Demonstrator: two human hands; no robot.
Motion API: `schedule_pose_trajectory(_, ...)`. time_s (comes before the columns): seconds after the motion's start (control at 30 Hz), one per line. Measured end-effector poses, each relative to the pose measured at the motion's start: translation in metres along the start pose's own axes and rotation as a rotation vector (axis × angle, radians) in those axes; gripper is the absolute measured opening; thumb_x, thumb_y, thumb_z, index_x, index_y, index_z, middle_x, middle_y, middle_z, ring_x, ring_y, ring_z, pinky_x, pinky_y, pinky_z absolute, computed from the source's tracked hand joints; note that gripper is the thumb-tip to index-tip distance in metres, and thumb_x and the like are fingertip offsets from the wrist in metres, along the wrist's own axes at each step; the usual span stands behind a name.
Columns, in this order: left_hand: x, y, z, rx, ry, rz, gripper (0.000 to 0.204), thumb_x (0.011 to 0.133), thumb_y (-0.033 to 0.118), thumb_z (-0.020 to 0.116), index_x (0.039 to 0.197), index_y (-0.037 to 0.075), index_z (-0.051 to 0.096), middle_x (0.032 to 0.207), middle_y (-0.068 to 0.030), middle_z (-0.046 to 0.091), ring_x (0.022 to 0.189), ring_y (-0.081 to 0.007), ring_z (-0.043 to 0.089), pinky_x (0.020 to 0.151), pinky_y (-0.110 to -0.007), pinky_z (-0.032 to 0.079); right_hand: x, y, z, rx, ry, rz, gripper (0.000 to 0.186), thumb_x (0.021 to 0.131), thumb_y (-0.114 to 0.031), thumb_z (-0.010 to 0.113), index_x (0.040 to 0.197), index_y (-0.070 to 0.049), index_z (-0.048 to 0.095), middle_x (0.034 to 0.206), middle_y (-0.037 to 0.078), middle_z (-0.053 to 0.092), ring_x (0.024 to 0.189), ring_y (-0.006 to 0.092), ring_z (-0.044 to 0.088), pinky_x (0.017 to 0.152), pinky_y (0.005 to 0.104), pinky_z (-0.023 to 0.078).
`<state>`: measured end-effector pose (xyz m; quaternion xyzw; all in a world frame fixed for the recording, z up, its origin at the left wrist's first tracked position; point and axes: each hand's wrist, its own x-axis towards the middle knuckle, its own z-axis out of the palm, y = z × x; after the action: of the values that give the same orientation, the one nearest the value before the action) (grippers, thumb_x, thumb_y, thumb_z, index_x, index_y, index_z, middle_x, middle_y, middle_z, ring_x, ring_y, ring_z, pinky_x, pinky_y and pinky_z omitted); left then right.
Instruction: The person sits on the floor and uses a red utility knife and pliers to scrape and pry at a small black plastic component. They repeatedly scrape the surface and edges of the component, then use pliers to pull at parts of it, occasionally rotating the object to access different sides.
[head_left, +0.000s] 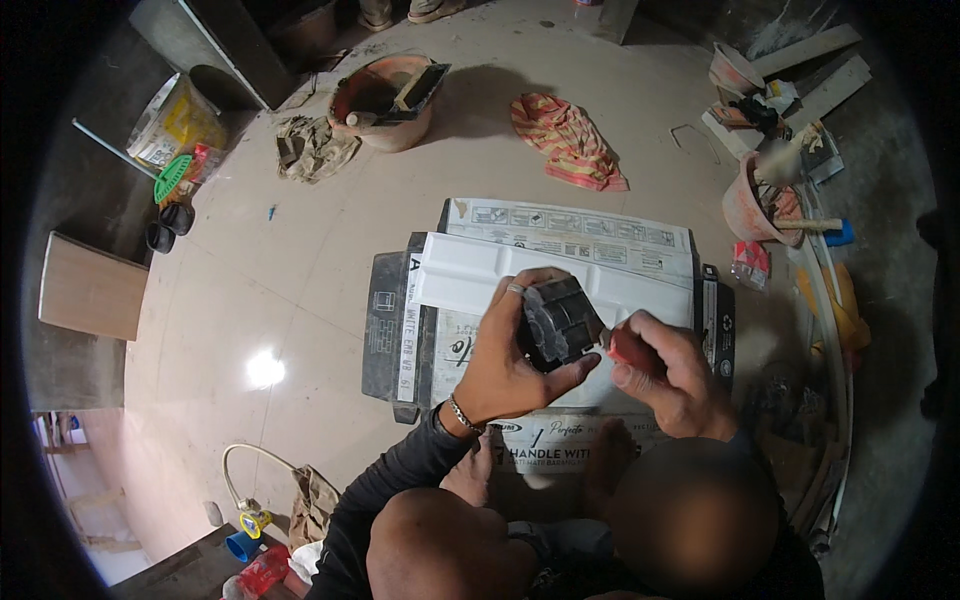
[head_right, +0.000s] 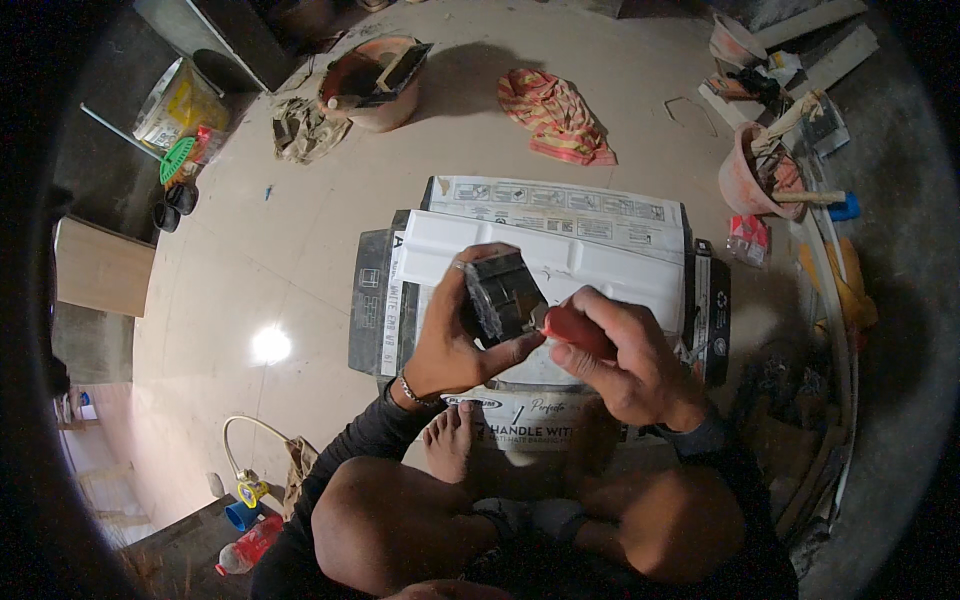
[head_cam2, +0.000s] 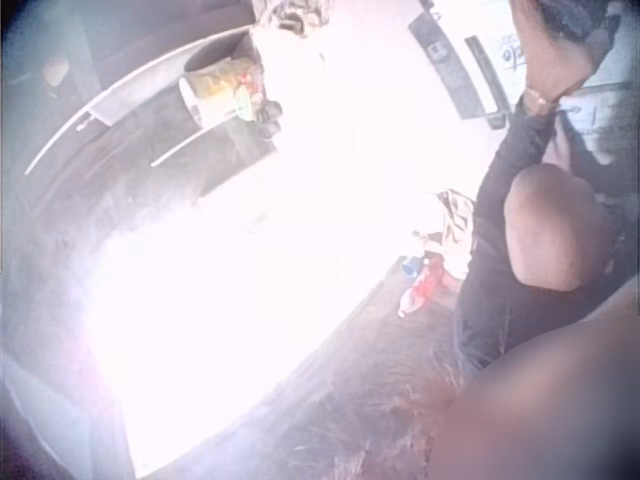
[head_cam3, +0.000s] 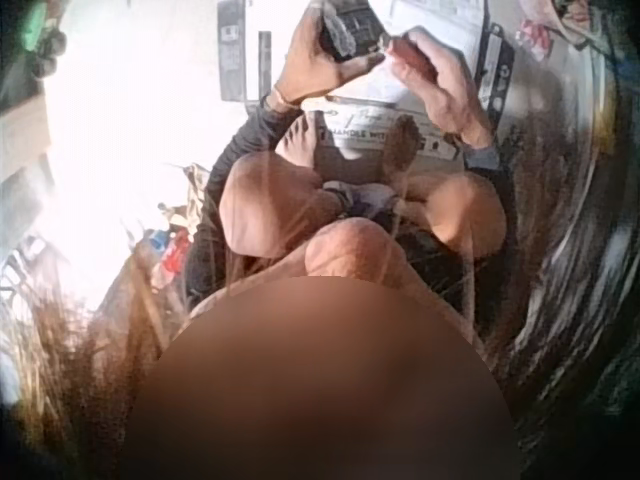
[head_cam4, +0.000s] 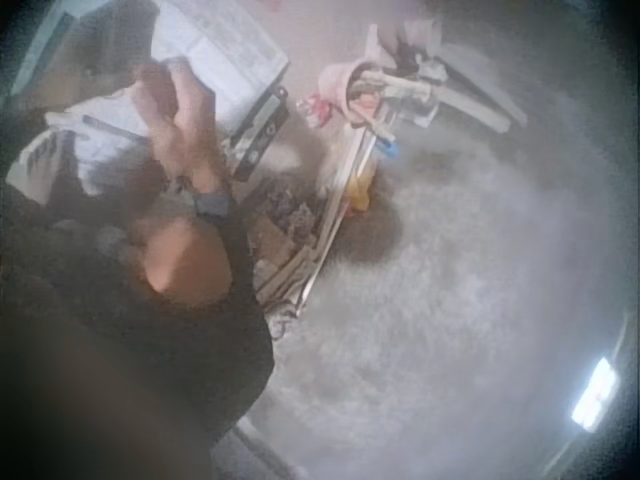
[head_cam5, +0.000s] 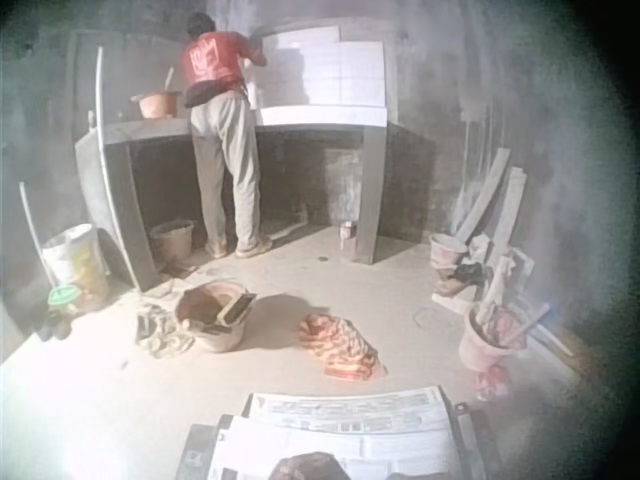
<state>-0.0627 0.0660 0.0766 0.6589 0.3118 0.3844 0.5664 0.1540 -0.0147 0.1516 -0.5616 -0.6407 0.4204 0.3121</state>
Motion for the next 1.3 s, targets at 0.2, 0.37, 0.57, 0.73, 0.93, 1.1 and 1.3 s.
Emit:
schedule_pose_trajectory(0.2,0.002,0.009,-0.001,0.207,0.170,0.064,0.080,0.055,0.014,0.098,0.123,0.000,0.059,0.106,-0.0175,0.069,0.091,-0.0356,0.074,0.082,-0.039,0.060,-0.004,-0.014,0.002,-0.137,-0.022,0.057,0.048,0.106,-0.046,0.064,0.121,-0.002,0.061,0.094,0.022,0.072,0.086,0.0396,0.074,0.075,0.0448,0.055)
schedule_pose_trajectory(0.37,0.003,0.015,0.000,0.285,0.279,0.145,0.081,0.056,0.014,0.100,0.123,0.000,0.057,0.106,-0.0184,0.069,0.092,-0.0374,0.074,0.082,-0.042,0.060,-0.004,-0.017,0.005,-0.229,-0.013,0.037,0.070,0.105,-0.054,0.061,0.149,0.000,0.051,0.108,0.031,0.074,0.102,0.0505,0.074,0.091,0.0521,0.058)
schedule_pose_trajectory(0.57,0.000,0.022,-0.002,0.361,0.259,0.174,0.084,0.057,0.015,0.101,0.124,0.000,0.055,0.109,-0.0194,0.067,0.095,-0.0401,0.073,0.082,-0.044,0.060,0.003,-0.009,0.007,-0.227,-0.030,-0.086,0.085,0.105,-0.057,0.058,0.164,0.001,0.039,0.119,0.037,0.071,0.107,0.0530,0.072,0.097,0.0529,0.056)
schedule_pose_trajectory(0.73,-0.002,0.026,-0.001,0.374,0.266,0.158,0.081,0.058,0.015,0.100,0.124,0.000,0.055,0.109,-0.0192,0.067,0.095,-0.0405,0.072,0.082,-0.044,0.060,0.002,-0.011,0.007,-0.181,-0.031,-0.060,0.087,0.104,-0.059,0.055,0.165,0.000,0.038,0.117,0.036,0.072,0.107,0.0529,0.072,0.097,0.0522,0.056)
schedule_pose_trajectory(0.93,-0.003,0.026,-0.001,0.370,0.260,0.145,0.082,0.058,0.015,0.100,0.125,0.001,0.054,0.108,-0.0199,0.067,0.094,-0.0401,0.073,0.082,-0.044,0.060,0.001,-0.014,0.006,-0.165,-0.045,-0.066,0.087,0.103,-0.058,0.057,0.166,0.000,0.038,0.127,0.036,0.069,0.116,0.0528,0.069,0.102,0.0503,0.053)
schedule_pose_trajectory(1.1,-0.005,0.027,0.001,0.333,0.272,0.145,0.082,0.059,0.016,0.099,0.126,0.001,0.054,0.109,-0.0198,0.068,0.095,-0.0399,0.073,0.082,-0.044,0.060,-0.003,-0.018,0.004,-0.144,-0.080,0.003,0.086,0.103,-0.056,0.059,0.165,0.001,0.039,0.134,0.037,0.066,0.122,0.0524,0.067,0.106,0.0500,0.052)
schedule_pose_trajectory(1.3,-0.006,0.023,0.000,0.337,0.289,0.177,0.083,0.057,0.015,0.098,0.126,0.000,0.054,0.106,-0.0187,0.069,0.094,-0.0382,0.074,0.083,-0.042,0.061,0.002,-0.005,0.012,-0.370,0.083,-0.274,0.082,0.102,-0.050,0.064,0.159,0.006,0.046,0.131,0.039,0.066,0.119,0.0511,0.069,0.103,0.0505,0.053)
